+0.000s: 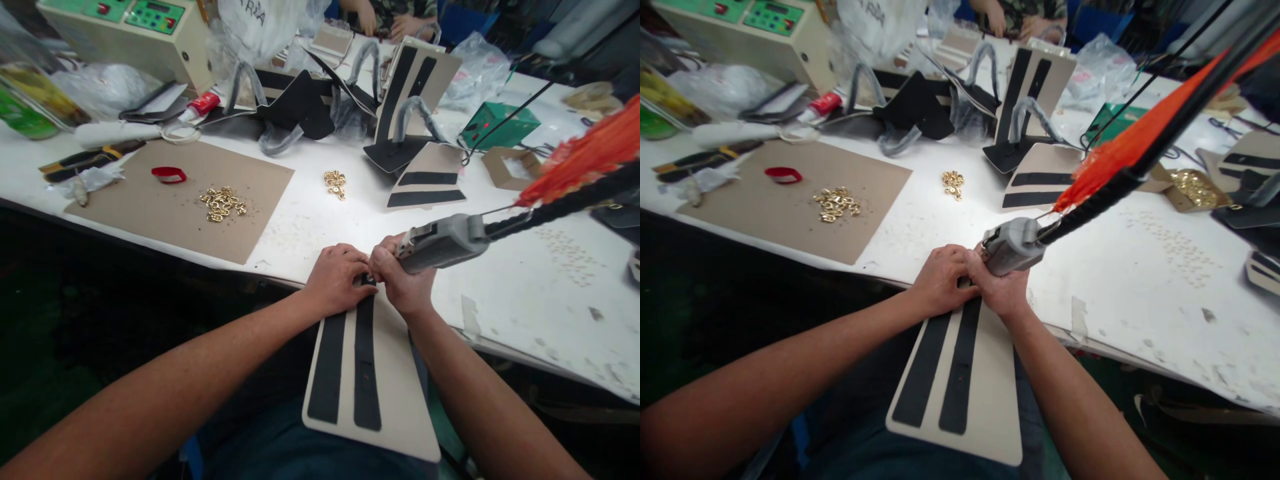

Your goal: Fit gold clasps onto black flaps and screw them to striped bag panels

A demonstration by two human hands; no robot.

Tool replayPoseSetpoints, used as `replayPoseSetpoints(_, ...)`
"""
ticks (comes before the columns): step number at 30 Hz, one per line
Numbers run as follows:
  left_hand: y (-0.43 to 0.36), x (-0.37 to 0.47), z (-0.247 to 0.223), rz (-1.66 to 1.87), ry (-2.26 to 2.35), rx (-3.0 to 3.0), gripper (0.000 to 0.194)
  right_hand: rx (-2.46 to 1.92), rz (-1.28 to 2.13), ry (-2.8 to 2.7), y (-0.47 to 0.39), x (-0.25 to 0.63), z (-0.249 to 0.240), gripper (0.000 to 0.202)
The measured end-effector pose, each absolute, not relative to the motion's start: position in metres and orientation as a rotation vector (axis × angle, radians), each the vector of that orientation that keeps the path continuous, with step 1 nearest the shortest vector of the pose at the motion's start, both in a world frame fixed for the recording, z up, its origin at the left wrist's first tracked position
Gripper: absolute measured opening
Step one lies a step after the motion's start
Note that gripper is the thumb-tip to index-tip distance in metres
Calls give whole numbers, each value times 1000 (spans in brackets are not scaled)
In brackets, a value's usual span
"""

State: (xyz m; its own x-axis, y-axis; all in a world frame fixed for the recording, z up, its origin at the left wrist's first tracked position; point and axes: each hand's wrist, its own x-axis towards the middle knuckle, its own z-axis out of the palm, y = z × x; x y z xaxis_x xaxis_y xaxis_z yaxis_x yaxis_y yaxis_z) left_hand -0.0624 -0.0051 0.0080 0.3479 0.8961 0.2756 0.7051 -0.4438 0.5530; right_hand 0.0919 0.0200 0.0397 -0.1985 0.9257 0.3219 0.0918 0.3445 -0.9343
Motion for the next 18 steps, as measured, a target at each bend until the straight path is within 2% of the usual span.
replayPoseSetpoints(8, -9, -63, 11, 745, 1453, 2316, 29, -1061, 1074, -1398, 13, 80, 62, 35)
replayPoseSetpoints(12, -12, -62, 14, 758, 1488, 2287, 33, -987, 1110, -1417, 6, 87, 74, 36)
replayPoseSetpoints(18, -14, -60, 16, 768, 1507, 2235, 32, -916, 863, -1209, -19, 127, 103, 37)
